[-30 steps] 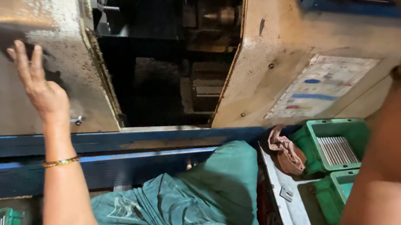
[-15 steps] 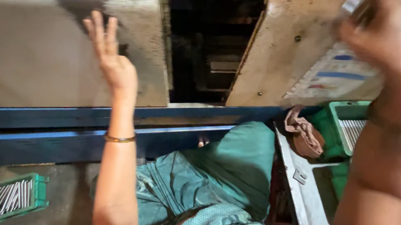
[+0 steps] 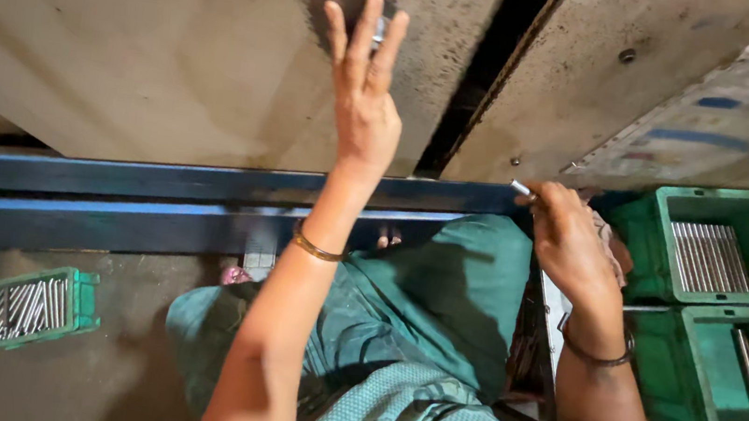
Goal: The person sits on the floor and repeatedly cleans cylindrical metal rods using a cloth. They wipe each rod, place it in a green bin, and then rub the same area of a nearby metal surface with the rod before repeating the cycle.
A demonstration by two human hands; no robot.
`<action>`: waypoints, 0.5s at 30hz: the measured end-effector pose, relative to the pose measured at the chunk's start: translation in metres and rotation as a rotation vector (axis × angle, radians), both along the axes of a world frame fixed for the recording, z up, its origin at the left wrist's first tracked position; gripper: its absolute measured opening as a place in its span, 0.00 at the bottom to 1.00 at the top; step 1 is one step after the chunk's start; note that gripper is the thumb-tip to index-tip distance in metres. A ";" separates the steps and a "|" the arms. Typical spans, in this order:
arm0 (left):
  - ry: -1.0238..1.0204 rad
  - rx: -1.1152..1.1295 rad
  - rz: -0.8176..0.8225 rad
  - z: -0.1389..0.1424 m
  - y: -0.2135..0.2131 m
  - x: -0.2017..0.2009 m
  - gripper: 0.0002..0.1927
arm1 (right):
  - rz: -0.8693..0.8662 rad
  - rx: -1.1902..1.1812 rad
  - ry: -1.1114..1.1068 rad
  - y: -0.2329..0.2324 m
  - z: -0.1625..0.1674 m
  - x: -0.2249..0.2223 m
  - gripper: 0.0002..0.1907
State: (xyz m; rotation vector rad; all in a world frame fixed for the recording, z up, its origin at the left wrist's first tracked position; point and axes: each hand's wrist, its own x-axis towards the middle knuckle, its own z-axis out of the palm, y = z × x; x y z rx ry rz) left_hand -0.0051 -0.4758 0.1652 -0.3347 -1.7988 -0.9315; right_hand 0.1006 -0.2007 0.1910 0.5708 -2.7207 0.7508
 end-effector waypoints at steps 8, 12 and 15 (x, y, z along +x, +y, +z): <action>0.057 -0.050 -0.052 -0.003 0.043 -0.011 0.41 | -0.113 -0.043 0.082 -0.003 0.023 0.015 0.27; 0.056 -0.029 -0.104 -0.006 0.041 -0.011 0.40 | 0.019 -0.191 0.338 0.006 0.048 0.031 0.28; 0.032 -0.025 -0.134 -0.007 0.038 -0.011 0.41 | -0.052 -0.340 0.847 0.020 0.073 0.040 0.19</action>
